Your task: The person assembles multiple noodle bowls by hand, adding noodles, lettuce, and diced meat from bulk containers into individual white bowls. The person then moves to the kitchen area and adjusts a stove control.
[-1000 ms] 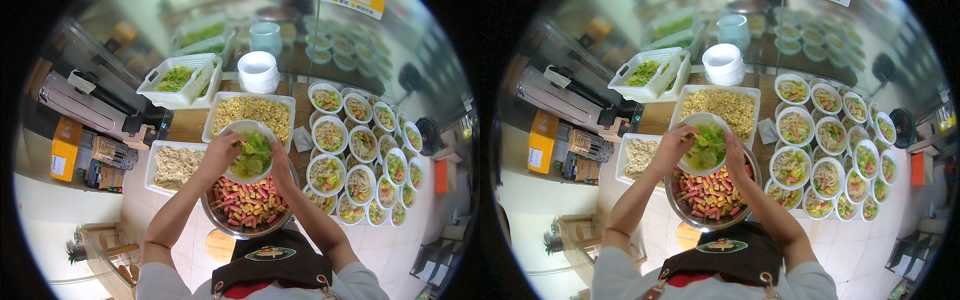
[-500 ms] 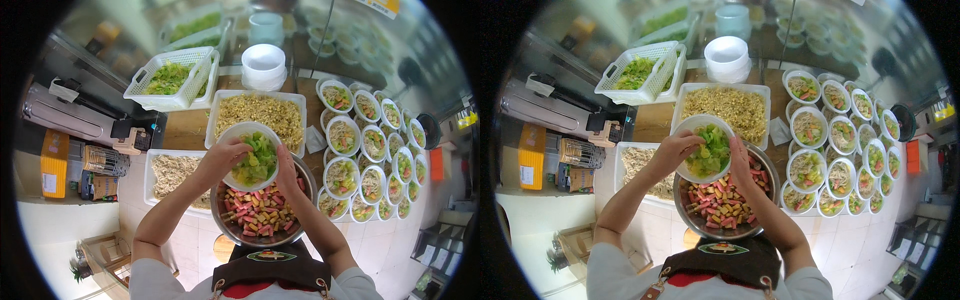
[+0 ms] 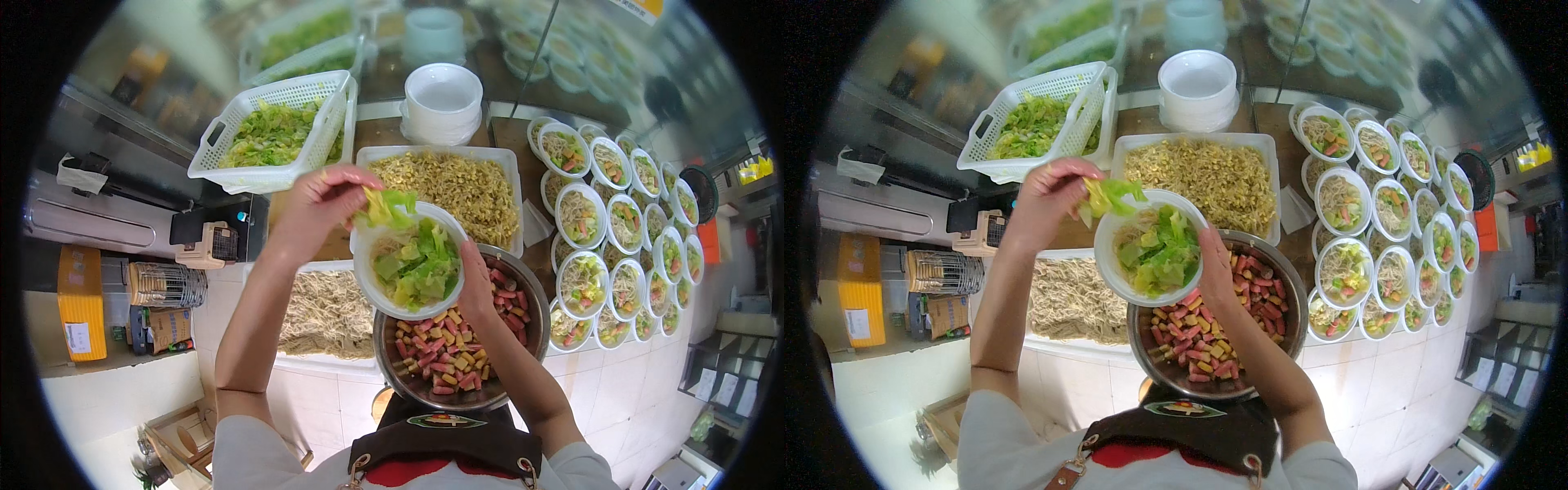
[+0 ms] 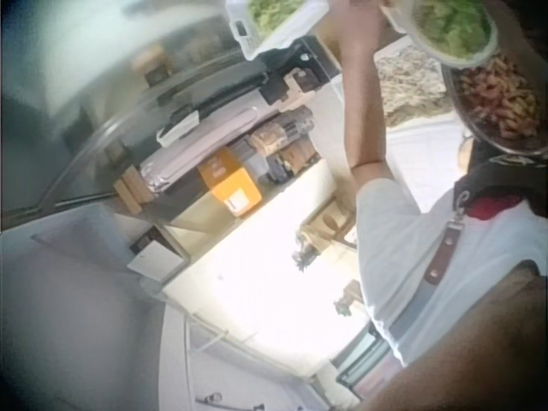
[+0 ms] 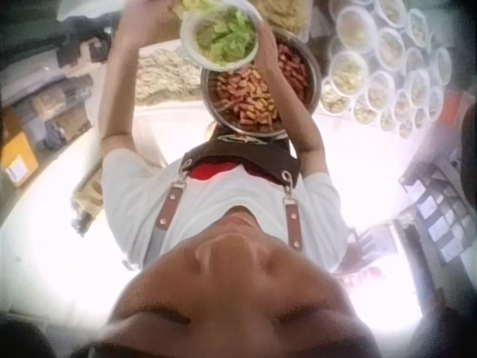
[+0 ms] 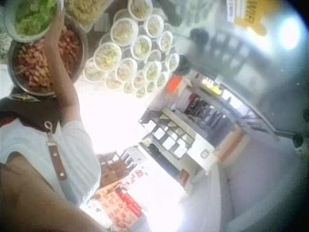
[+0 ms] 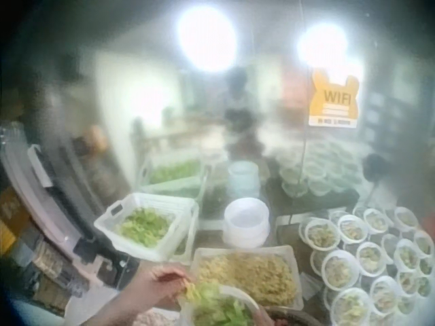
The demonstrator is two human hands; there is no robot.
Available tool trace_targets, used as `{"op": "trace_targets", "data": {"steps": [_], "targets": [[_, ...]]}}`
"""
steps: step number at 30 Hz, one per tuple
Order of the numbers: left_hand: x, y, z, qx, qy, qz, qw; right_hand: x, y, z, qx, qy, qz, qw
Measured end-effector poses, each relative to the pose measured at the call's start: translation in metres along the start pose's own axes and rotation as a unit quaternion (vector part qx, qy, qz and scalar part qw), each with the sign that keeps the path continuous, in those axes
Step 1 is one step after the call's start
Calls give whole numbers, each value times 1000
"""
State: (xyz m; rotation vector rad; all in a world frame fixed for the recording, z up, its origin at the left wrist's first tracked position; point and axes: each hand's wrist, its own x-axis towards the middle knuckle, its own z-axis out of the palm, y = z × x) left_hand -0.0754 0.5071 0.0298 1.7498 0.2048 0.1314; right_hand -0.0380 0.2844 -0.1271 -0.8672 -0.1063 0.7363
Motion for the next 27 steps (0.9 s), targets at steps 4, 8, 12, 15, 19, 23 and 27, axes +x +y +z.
{"op": "trace_targets", "data": {"steps": [4, 8, 12, 15, 19, 23, 27], "targets": [[33, 16, -69, 26, 137, 48, 989, -5, -2, -1, -10, 15, 3, 1000], [86, -10, -155, -6, 207, 59, 977, -13, 5, -2, -45, 72, -15, 996], [125, -89, -221, 232, 140, -10, 963, -13, 9, -8, -96, 97, -13, 991], [118, -96, -222, 176, 192, 0, 965, -7, 12, -7, -110, 112, -24, 987], [52, -43, -156, 76, 135, 19, 988, 3, 12, -5, -148, 98, 4, 984], [-5, -56, -64, 91, -43, 39, 994, 16, 27, 3, -119, 117, 41, 985], [-75, -103, 26, 459, -51, 181, 868, 16, 42, 26, -74, 91, 32, 993]]}}
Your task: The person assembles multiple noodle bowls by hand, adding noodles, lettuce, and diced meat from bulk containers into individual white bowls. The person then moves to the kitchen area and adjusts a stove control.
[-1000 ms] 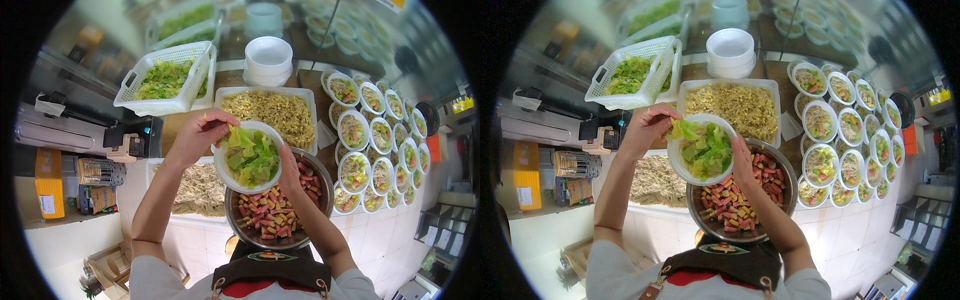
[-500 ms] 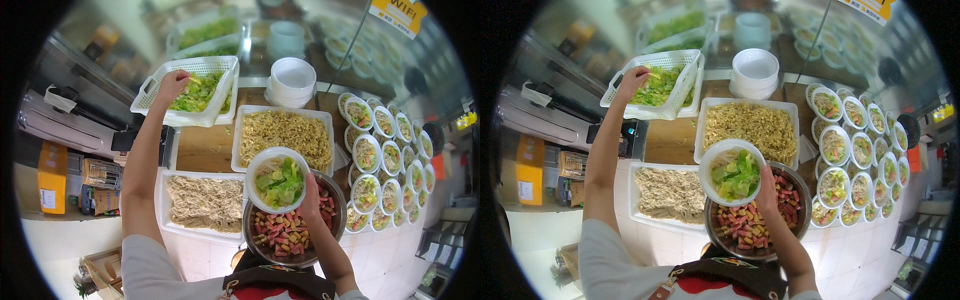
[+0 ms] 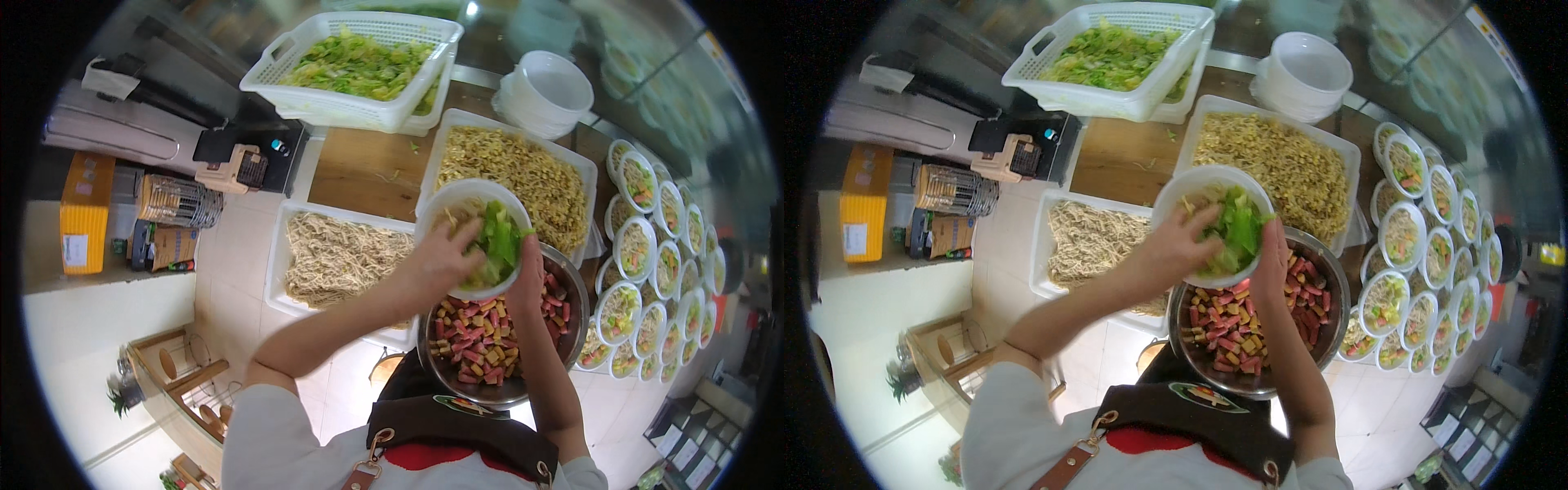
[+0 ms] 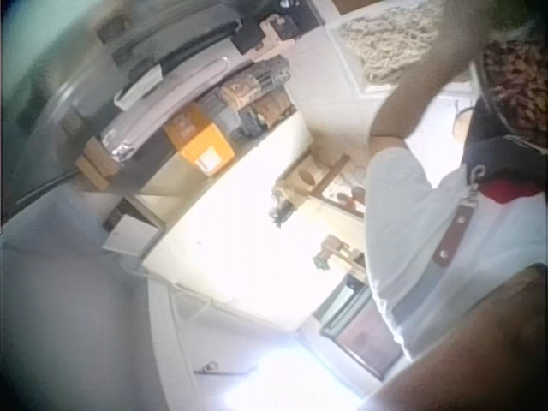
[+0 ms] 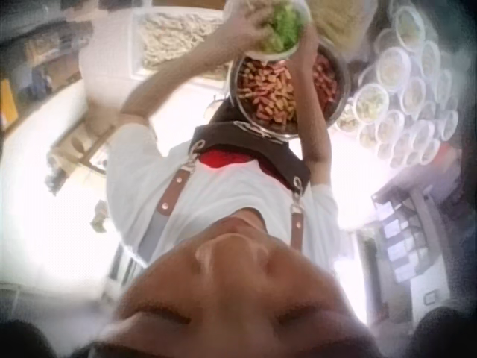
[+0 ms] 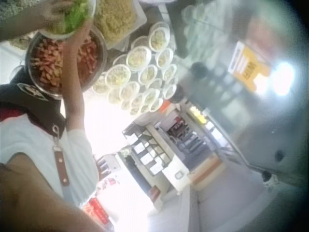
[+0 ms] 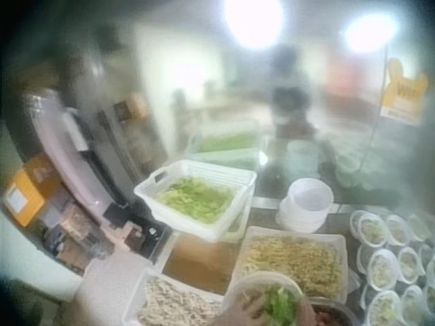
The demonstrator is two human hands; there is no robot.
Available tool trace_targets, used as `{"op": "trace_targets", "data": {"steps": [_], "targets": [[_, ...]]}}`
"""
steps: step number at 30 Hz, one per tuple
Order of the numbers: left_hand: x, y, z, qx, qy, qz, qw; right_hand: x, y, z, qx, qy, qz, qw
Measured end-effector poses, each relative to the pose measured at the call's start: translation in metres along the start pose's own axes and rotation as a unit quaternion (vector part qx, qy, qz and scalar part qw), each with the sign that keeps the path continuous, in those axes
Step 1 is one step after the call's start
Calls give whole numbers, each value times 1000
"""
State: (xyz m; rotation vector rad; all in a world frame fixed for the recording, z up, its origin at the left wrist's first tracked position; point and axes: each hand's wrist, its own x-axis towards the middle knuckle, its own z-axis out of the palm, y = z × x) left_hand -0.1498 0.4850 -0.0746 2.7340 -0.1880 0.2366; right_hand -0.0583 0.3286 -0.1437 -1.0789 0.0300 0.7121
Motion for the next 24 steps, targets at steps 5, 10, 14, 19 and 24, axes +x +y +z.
{"op": "trace_targets", "data": {"steps": [5, 10, 14, 19, 24], "targets": [[-66, -41, -1, -235, 124, -247, 932, -8, 17, -20, 7, 18, 15, 1000], [-179, -182, 59, 27, 128, -443, 887, -12, 28, -12, -33, 28, 17, 999], [-215, -239, 94, 174, 96, -429, 881, -10, 37, -12, -19, -30, 21, 999], [-226, -232, 77, -15, 198, -429, 881, -18, 29, -3, -29, -33, 35, 998], [-190, -154, -7, -265, 291, -469, 790, -27, 27, -8, -40, 4, 17, 999]]}}
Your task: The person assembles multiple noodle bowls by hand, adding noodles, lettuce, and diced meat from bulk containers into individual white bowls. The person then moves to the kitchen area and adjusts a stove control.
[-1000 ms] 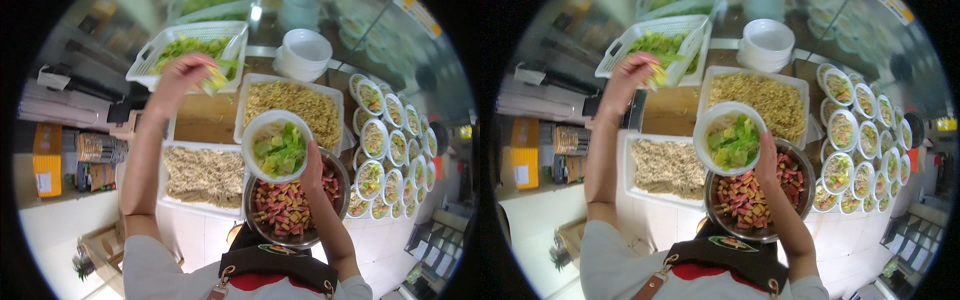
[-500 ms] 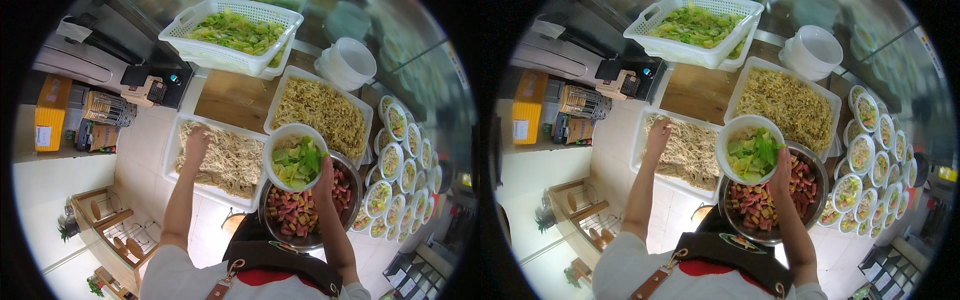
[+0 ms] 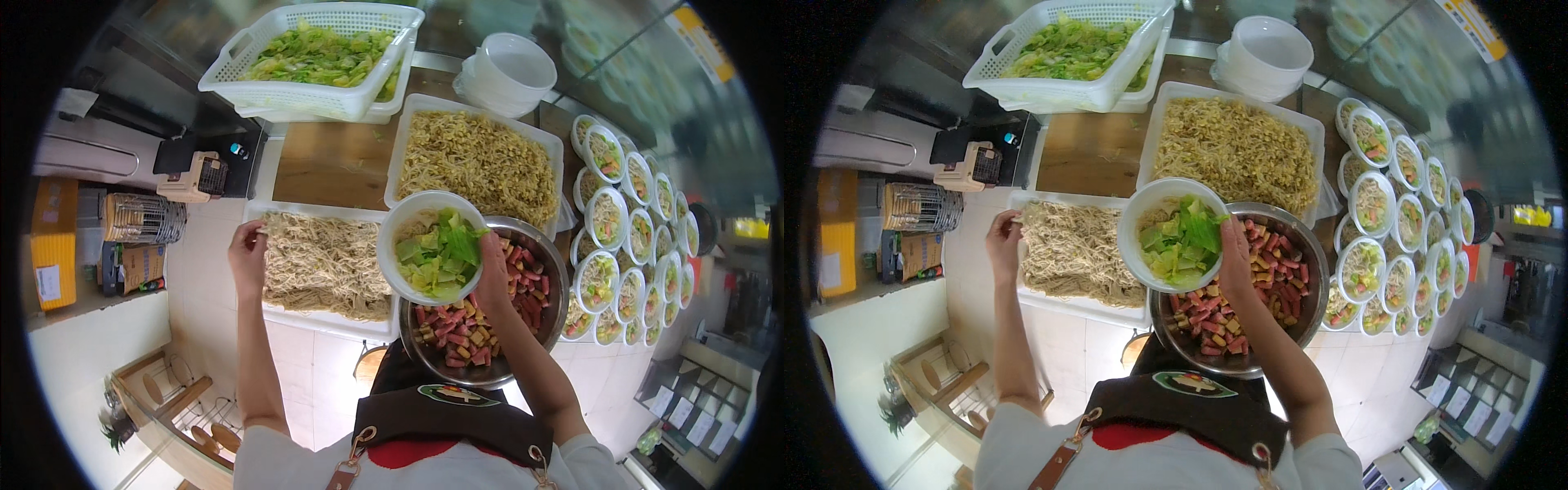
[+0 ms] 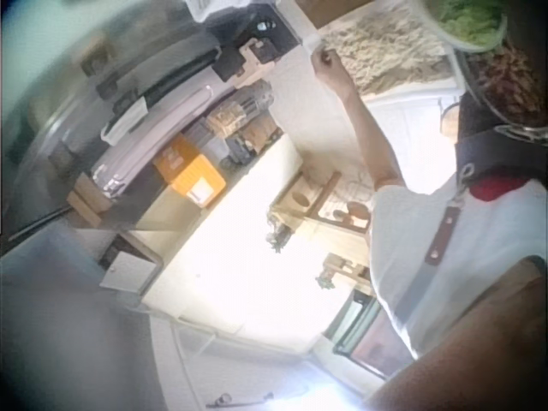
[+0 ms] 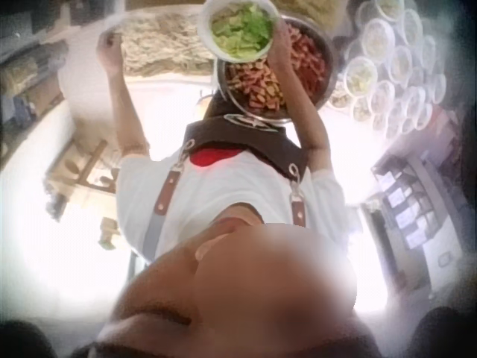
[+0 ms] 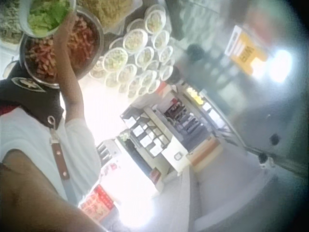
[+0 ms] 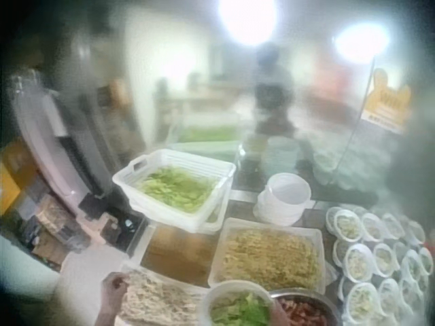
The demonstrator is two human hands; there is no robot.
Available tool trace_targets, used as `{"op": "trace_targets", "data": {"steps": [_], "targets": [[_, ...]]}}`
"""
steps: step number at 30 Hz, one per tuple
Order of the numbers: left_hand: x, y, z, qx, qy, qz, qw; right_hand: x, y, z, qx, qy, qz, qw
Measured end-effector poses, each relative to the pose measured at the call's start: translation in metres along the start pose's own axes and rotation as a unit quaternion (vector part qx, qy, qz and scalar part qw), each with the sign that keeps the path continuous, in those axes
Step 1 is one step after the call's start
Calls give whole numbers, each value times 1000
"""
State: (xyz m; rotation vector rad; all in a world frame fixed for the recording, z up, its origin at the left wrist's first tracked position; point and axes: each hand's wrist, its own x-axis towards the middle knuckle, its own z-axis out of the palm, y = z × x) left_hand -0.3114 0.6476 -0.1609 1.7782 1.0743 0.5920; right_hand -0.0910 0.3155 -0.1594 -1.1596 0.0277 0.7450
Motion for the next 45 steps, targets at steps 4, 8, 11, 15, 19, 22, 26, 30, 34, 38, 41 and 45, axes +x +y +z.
{"op": "trace_targets", "data": {"steps": [4, 8, 11, 15, 19, 22, 26, 30, 34, 38, 41, 45], "targets": [[-31, 103, 3, -177, -90, 109, 974, -3, -2, 2, 28, -35, 1, 999], [-55, 155, 50, -206, -272, 151, 928, -19, -18, 13, 44, -76, -2, 996], [-91, 176, 98, 21, -401, 183, 898, -28, -24, 6, 59, -90, -12, 994], [-118, 200, 121, 101, -335, 211, 913, -42, -25, -29, 12, -68, -63, 996], [-144, 192, 161, 150, -359, 354, 850, -55, -23, -63, 23, -87, -62, 994], [-168, 204, 189, 150, -341, 400, 837, -70, -24, -97, 60, -45, -52, 996], [-204, 227, 225, 96, -388, 300, 866, -100, -59, -152, -40, -15, -71, 997], [-241, 231, 270, 142, -338, 326, 871, -118, -73, -193, -52, 30, -92, 994], [-261, 250, 286, 95, -323, 337, 879, -145, -93, -224, -76, 90, -79, 990], [-313, 236, 308, 177, -367, 466, 785, -154, -96, -244, -112, 98, -93, 984], [-324, 242, 309, 148, -381, 380, 830, -162, -96, -267, -151, 109, -104, 977], [-296, 234, 292, 110, -260, 290, 914, -175, -98, -302, -68, 115, -101, 986]]}}
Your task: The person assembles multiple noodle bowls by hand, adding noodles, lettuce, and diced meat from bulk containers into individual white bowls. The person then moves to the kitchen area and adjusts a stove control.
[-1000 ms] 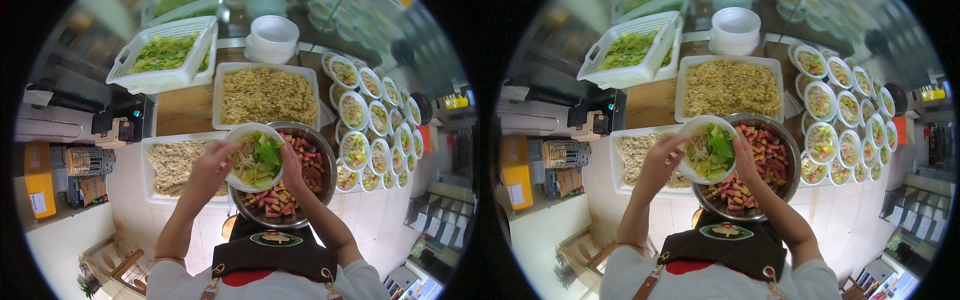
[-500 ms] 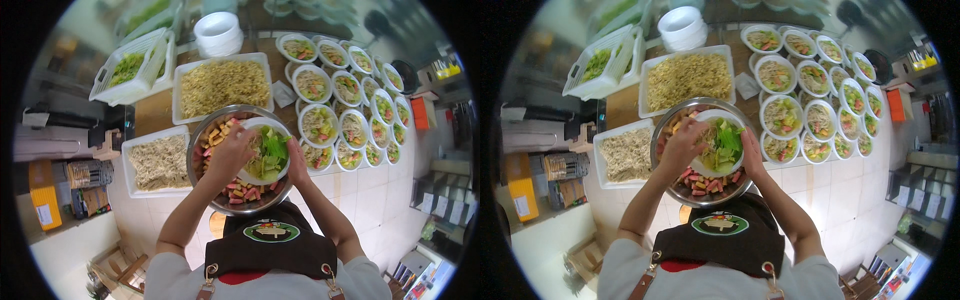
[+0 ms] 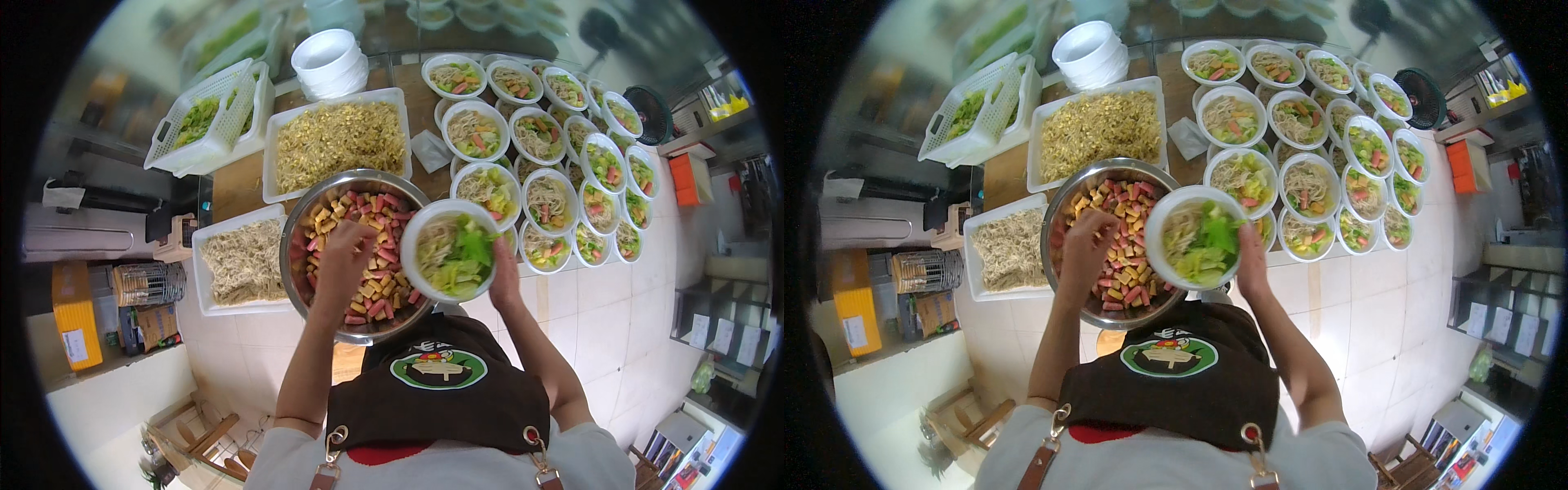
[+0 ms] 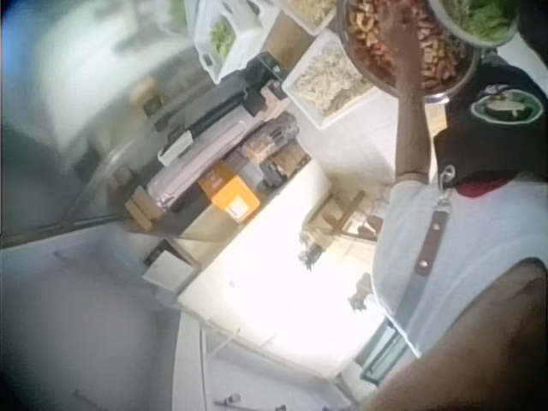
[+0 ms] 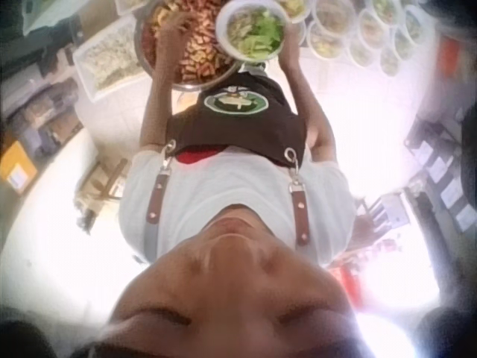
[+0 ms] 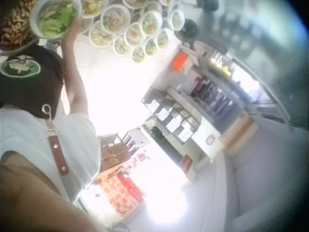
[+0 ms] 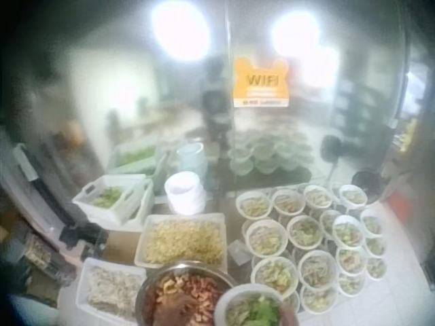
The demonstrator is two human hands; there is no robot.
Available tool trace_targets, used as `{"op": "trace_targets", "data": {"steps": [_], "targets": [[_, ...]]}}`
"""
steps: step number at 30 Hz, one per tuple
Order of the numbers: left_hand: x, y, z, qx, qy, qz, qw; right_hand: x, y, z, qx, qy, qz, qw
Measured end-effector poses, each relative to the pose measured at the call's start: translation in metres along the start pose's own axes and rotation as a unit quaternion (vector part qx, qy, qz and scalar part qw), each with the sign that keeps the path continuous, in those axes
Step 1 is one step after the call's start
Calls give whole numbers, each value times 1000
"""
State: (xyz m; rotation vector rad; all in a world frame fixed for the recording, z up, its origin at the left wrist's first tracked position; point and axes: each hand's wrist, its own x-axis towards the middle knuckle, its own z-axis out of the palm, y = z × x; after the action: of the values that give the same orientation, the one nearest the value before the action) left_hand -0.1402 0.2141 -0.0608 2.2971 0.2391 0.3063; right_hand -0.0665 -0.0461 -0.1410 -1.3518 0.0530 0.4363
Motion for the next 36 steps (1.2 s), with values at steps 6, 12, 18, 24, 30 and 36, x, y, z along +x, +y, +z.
{"op": "trace_targets", "data": {"steps": [6, 12, 18, 24, 30, 36], "targets": [[-63, -128, 40, 140, -72, -57, 986, -27, 29, -28, 113, 70, 66, 989], [-71, -150, 104, 253, -90, -28, 963, -46, 41, -43, 154, 112, 91, 977], [-57, -149, 104, 323, -154, -79, 930, -45, 24, -63, 161, 130, 47, 977], [-61, -181, 84, 1, -76, -183, 980, -56, 23, -77, 181, 150, 42, 971], [-59, -187, 63, -205, -30, -298, 932, -62, 29, -73, 189, 134, 61, 971], [-45, -158, 95, 189, -60, -72, 977, -61, 33, -62, 181, 121, 57, 974]]}}
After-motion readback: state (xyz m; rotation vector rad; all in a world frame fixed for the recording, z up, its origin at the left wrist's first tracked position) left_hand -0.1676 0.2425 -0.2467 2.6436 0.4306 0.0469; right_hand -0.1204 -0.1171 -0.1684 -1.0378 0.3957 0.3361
